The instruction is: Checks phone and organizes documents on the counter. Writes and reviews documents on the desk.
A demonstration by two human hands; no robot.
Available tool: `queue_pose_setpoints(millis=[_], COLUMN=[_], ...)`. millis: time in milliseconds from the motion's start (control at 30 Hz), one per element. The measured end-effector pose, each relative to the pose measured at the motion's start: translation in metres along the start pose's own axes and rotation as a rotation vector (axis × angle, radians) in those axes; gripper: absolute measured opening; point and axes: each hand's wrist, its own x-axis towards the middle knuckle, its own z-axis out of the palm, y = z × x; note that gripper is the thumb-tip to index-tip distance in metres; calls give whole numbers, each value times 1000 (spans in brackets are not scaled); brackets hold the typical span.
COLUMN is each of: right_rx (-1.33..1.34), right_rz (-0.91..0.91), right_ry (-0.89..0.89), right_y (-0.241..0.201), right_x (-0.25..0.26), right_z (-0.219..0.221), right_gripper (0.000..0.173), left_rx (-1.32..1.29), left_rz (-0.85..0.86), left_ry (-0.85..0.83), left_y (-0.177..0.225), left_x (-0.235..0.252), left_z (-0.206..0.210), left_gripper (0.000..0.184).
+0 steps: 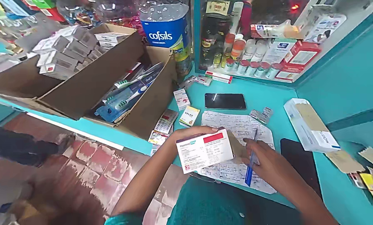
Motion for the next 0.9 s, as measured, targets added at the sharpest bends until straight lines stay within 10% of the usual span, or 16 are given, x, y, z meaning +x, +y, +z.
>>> queue_pose_setpoints(millis=[367, 667, 900], right_rx=[-63, 28, 110], right_rz=[-128, -112, -41], right_ry=[76, 32, 189], right_y=[5, 15, 33], right_x=[4, 2, 2], right_z=[28, 26, 7], right_gripper=[29, 20, 12], left_rx=[471, 1442, 1657], left_rz=[-268, -100, -70], left_ry=[259, 283, 383], left_y=[22, 48, 43], left_x=[-9, 46, 94], left_z=[-28, -28, -41], left_gripper=[41, 41, 37])
